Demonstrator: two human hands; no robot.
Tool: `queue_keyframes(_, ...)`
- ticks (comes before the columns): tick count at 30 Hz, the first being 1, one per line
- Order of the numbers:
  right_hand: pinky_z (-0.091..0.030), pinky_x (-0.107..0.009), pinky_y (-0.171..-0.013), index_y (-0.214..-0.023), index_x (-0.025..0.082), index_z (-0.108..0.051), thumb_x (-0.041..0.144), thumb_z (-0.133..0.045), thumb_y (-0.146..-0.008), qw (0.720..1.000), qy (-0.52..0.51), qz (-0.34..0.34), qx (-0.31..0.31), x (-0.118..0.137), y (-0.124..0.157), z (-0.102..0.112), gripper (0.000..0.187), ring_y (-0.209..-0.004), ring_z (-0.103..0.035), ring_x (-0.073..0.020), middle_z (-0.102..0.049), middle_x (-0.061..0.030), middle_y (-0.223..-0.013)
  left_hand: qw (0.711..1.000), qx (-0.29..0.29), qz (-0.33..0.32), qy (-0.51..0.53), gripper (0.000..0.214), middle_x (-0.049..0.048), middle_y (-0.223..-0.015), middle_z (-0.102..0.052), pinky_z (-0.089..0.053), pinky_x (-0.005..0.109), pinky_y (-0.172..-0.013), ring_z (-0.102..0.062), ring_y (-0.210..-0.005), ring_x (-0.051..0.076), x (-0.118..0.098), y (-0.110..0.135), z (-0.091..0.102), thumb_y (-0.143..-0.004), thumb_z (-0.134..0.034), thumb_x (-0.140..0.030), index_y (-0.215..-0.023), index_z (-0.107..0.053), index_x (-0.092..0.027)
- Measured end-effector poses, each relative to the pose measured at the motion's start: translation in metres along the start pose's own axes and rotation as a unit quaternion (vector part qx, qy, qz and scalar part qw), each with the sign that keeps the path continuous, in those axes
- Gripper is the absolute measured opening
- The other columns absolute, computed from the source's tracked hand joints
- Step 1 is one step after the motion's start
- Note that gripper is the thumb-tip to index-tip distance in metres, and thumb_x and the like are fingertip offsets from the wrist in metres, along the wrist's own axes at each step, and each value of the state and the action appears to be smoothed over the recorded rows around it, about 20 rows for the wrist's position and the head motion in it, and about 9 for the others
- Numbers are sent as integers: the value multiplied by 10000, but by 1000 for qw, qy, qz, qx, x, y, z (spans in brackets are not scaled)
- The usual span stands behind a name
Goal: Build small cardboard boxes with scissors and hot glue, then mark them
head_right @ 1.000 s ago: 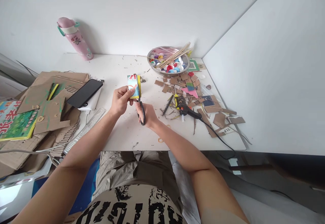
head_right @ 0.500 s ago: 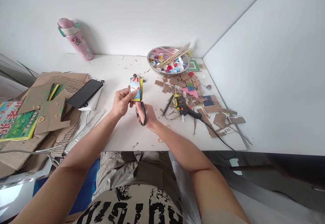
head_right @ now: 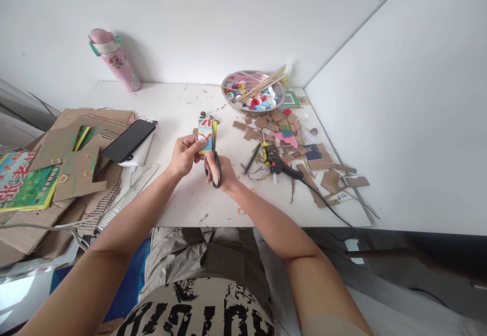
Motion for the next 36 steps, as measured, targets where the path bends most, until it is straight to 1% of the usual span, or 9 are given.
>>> queue_keyframes(3, -421, -306, -393, -555, 285, -440, 1170, -447, -667, 1000, -9, -9, -4, -2, 1, -3, 892, -356, -488, -125, -412, 53, -488, 1000, 1, 1, 0, 634, -35, -435, -503, -253, 241, -393, -386, -382, 62, -2, 0, -1, -657, -913, -702, -504, -525, -224)
queue_keyframes(6, -416, -304, -392, -547, 289, -425, 1185, -443, -637, 1000, -15, -20, 1, -3, 1, -4, 900, -343, -467, -121, -420, 51, -456, 1000, -2, -3, -5, 628, -41, -425, -476, -234, 242, -395, -362, -384, 60, -3, 0, 0, -671, -898, -695, -499, -519, -224)
queue_keyframes(9, -441, -307, -414, -550, 289, -436, 1211, -395, -598, 1000, -17, -12, 18, -1, 0, -3, 924, -359, -499, -136, -452, 36, -435, 1000, 0, -5, -8, 658, -54, -413, -428, -216, 245, -402, -331, -382, 56, -3, 2, -1, -676, -895, -699, -491, -473, -229)
queue_keyframes(12, -465, -310, -432, -559, 288, -454, 1210, -360, -621, 1000, -12, -1, 17, 0, -1, -2, 929, -378, -545, -155, -485, 19, -431, 1000, 15, 2, -6, 689, -65, -408, -386, -215, 251, -411, -295, -376, 51, -3, 3, -2, -695, -886, -717, -494, -437, -234)
queue_keyframes(19, -400, -313, -376, -475, 300, -389, 1225, -411, -544, 999, -15, -20, -27, -2, -1, -6, 929, -314, -479, -143, -426, 25, -382, 1000, 11, 8, -2, 673, -62, -427, -387, -245, 266, -418, -315, -394, 62, 0, 1, -1, -673, -907, -701, -492, -456, -235)
queue_keyframes(22, -400, -310, -373, -470, 303, -361, 1226, -408, -541, 999, -26, -15, -25, -2, -1, -8, 926, -311, -454, -135, -398, 35, -376, 1000, 8, 14, -1, 670, -65, -424, -384, -241, 265, -413, -326, -392, 64, 0, 0, -1, -649, -917, -697, -489, -455, -238)
queue_keyframes(26, -409, -314, -377, -503, 307, -413, 1227, -376, -560, 999, -38, -11, -12, 2, -1, -8, 923, -325, -464, -136, -411, 35, -394, 1000, 22, 17, -2, 676, -55, -406, -413, -240, 257, -415, -377, -382, 75, 0, 1, -2, -681, -893, -703, -504, -430, -244)
queue_keyframes(31, -387, -309, -375, -486, 296, -436, 1236, -430, -482, 998, -57, -23, -35, 2, -3, -7, 940, -317, -436, -117, -410, 38, -412, 998, 48, 30, -13, 655, -33, -407, -473, -243, 256, -417, -403, -368, 80, 2, 1, -2, -721, -869, -706, -523, -455, -239)
queue_keyframes(36, -341, -297, -350, -458, 298, -380, 1184, -506, -581, 997, -55, -27, -54, -4, -5, -5, 903, -312, -427, -113, -379, 39, -406, 999, 41, 19, -17, 663, -64, -426, -381, -250, 257, -417, -352, -397, 71, 3, -4, -3, -724, -884, -693, -516, -451, -236)
Point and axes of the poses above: each hand's wrist, its own y-axis away from the middle knuckle, its own z-axis out of the back of the hand, x = y × z, the point moved 2 cm from there along -y, towards the middle knuckle
